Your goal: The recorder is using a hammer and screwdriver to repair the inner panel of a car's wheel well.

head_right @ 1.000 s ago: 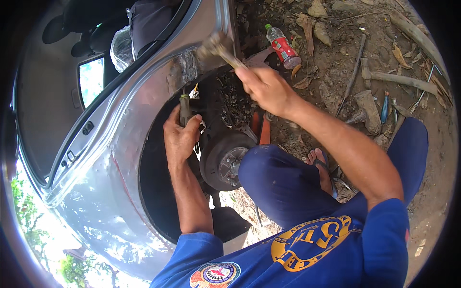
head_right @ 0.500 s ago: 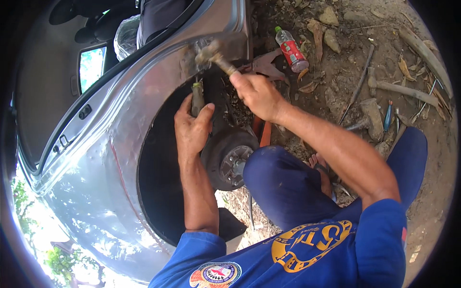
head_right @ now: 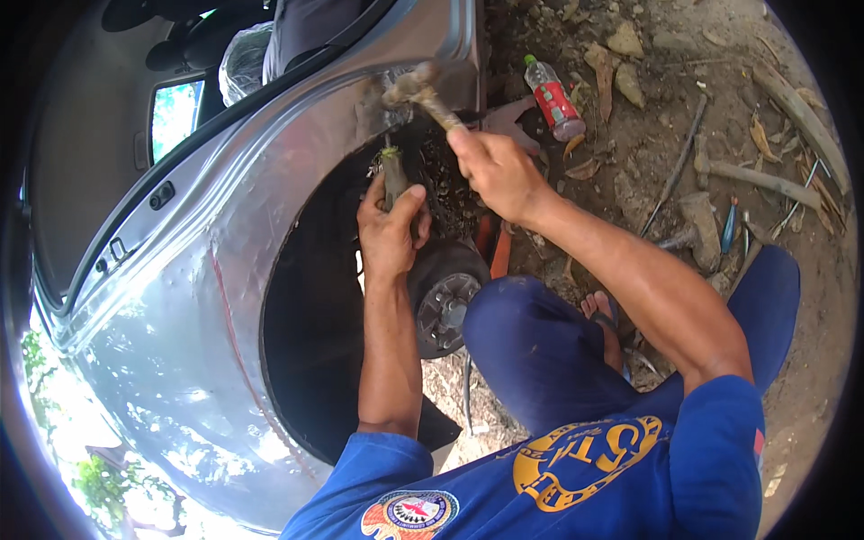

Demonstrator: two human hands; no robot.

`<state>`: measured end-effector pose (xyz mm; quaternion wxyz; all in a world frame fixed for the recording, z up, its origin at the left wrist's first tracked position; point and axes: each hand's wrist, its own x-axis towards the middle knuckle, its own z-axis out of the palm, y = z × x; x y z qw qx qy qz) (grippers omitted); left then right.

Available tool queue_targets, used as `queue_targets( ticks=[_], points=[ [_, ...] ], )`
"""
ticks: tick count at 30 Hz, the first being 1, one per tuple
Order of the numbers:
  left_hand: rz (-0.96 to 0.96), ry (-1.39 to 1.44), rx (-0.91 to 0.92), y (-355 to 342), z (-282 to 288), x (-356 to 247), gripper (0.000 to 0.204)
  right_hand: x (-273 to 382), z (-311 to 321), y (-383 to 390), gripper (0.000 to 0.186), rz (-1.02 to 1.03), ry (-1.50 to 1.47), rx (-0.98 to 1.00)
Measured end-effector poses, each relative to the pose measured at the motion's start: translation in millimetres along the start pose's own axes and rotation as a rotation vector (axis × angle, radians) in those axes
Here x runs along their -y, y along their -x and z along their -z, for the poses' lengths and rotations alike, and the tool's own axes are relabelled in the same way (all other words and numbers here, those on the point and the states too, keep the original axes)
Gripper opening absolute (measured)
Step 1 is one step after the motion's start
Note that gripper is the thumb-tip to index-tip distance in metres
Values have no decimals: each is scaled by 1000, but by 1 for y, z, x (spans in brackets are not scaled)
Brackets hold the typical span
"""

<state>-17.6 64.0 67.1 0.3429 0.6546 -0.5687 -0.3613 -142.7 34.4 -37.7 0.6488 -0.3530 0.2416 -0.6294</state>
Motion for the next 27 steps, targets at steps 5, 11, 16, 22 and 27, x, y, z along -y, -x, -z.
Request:
queue_targets(
  ticks=[5,11,16,22,27],
  points=[
    [36,-31,27,0,8,4,38,20,30,27,42,-193,-36,103],
    [-24,542,106,-5,-8,30,25,16,69,50,41,-302,88,24],
    [126,418,375,-15,31,32,40,-11,142,73,44,-230,662,-14],
    [76,848,407,-1,23,43,40,-26,180,122,37,-328,1090,74],
    [250,361,348,21,82,32,31,-35,210,152,34,-446,1306,153]
  ],
)
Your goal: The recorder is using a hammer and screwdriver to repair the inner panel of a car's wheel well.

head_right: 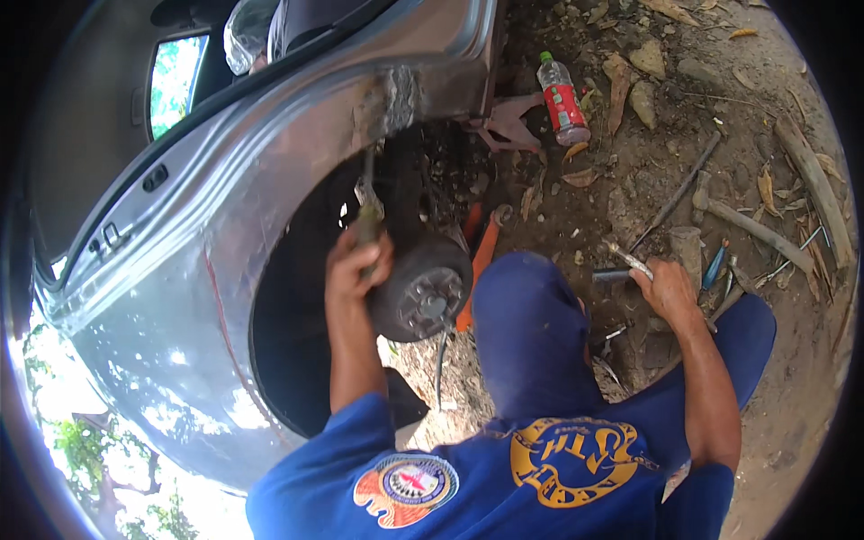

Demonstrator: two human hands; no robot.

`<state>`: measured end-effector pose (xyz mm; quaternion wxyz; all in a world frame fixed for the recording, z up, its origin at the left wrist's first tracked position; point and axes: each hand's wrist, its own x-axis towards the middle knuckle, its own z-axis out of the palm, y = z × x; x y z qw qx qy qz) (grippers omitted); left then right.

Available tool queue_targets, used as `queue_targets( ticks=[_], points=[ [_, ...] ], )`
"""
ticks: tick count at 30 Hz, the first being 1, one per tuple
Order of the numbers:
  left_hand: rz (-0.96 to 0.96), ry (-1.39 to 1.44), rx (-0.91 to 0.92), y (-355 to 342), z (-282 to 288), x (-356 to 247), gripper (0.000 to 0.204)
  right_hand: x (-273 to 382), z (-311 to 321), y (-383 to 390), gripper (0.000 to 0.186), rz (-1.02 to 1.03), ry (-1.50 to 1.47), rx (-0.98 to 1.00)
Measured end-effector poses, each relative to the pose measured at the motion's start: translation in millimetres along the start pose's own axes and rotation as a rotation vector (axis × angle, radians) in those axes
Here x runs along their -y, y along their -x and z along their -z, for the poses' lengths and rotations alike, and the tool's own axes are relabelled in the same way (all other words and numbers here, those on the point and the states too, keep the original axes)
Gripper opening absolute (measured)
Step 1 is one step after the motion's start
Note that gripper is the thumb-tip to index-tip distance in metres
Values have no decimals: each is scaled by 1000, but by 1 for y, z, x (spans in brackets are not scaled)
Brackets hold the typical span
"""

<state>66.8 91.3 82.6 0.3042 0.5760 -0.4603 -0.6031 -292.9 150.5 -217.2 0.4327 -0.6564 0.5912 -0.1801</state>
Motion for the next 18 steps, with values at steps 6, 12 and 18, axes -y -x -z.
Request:
queue_targets(
  ticks=[6,12,18],
  points=[
    [-98,-429,-275,34,1,11,42,1,-5,-11,38,-48,-56,19],
    [-262,-451,-294,3,4,10,35,11,-5,-5,42,-79,-83,-68],
    [-409,-654,-421,-15,7,23,37,-3,-23,-7,42,-32,-94,-163]
  ],
)
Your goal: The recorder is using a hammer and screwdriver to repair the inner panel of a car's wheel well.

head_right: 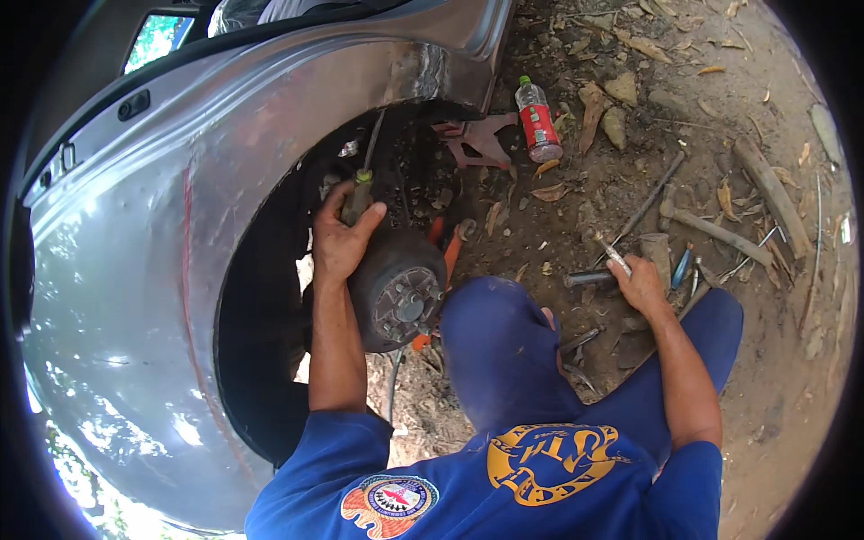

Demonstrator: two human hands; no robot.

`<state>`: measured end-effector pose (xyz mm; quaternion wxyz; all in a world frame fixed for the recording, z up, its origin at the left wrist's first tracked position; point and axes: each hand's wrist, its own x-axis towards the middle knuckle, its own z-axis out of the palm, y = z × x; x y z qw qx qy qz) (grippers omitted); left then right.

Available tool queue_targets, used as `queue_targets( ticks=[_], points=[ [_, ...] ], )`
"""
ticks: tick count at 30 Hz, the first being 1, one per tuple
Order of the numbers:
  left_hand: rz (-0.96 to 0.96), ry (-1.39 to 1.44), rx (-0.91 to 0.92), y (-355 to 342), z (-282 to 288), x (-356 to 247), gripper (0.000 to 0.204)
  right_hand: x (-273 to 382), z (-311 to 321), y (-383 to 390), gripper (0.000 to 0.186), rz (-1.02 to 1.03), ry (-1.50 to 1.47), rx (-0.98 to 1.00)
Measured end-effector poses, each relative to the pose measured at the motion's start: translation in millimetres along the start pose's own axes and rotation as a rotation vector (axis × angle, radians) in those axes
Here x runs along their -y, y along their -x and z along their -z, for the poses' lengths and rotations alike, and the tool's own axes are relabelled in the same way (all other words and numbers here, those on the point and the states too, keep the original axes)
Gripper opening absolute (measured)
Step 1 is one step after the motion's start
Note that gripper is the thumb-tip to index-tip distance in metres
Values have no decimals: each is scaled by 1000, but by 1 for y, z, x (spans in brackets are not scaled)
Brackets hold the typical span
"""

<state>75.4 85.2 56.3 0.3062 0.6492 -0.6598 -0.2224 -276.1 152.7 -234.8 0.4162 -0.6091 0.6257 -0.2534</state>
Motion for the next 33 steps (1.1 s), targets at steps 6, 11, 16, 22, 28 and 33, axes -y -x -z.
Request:
queue_targets(
  ticks=[6,11,16,22,28,33],
  points=[
    [-216,-189,-254,-7,-12,-5,33,2,-1,1,42,-35,48,-14],
    [-546,-424,-452,-8,-16,7,28,9,-4,-2,44,-71,38,-22],
    [-414,-330,-266,-23,-24,-9,28,-6,-8,-7,46,-54,44,-15],
    [-324,-299,-133,-37,-20,13,36,6,-12,-8,44,-56,15,-7],
    [84,346,73,1,-70,-16,17,-12,-15,-10,45,-48,-45,-17],
    [137,509,68,4,-82,-21,14,-5,-8,-12,42,-84,-35,26]
  ],
)
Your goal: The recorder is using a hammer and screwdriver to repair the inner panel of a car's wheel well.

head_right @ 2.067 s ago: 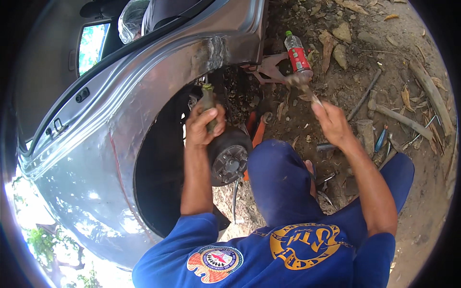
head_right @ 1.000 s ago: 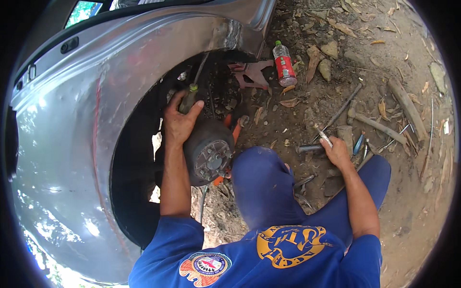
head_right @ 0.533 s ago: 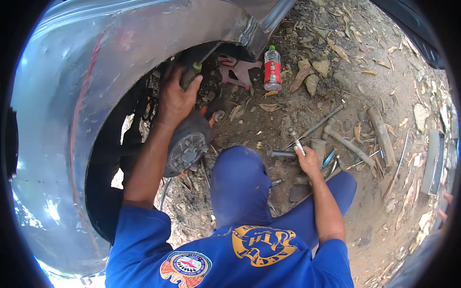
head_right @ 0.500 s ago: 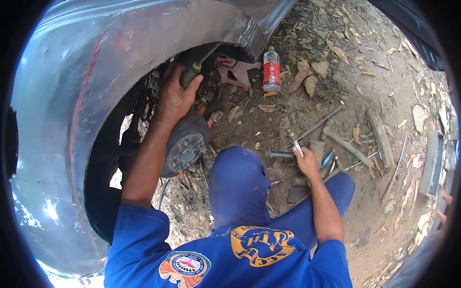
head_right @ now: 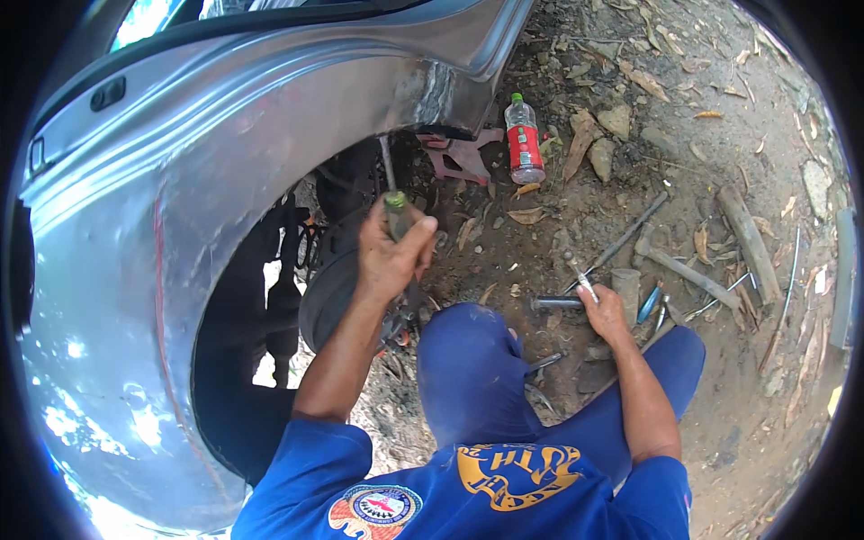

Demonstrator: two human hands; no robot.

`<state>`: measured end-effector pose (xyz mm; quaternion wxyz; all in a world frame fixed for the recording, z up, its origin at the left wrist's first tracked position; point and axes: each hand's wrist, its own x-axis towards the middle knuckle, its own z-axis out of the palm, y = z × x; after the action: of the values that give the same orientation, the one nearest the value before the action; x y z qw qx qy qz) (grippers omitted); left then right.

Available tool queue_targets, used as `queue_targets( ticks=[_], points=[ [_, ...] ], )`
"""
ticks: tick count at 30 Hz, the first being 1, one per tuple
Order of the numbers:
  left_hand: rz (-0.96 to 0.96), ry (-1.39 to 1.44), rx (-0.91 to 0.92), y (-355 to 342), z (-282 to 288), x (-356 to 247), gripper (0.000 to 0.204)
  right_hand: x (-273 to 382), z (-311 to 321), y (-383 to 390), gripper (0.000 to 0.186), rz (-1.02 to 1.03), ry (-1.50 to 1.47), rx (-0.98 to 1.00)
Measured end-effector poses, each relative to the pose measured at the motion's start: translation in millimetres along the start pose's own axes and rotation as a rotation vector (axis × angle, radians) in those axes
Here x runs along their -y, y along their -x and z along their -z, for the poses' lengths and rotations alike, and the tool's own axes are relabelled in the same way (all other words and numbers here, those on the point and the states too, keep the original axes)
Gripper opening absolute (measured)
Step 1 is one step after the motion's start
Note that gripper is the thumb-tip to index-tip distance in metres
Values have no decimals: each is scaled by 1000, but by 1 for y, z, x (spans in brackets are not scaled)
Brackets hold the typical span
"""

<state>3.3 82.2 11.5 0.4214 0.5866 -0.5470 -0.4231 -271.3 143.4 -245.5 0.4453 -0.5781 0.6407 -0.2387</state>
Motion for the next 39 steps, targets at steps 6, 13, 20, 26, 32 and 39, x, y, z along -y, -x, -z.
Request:
queue_targets(
  ticks=[6,13,20,26,32,39],
  points=[
    [-338,-771,-289,-15,31,-35,21,-4,2,-3,43,4,-58,-16],
    [-85,-644,-205,16,3,-58,17,-11,-4,-3,45,-8,-134,-20],
    [-182,-848,-193,-4,23,-55,16,-16,-3,-5,48,-64,-154,21],
    [-202,-911,-182,-8,36,-51,17,-12,-3,-5,43,-47,-205,14],
    [-30,-627,-203,11,14,-48,18,-20,-1,-7,45,-44,-206,7],
    [-70,-855,-251,20,4,-72,19,-18,-1,-7,45,-80,-265,10]
  ],
)
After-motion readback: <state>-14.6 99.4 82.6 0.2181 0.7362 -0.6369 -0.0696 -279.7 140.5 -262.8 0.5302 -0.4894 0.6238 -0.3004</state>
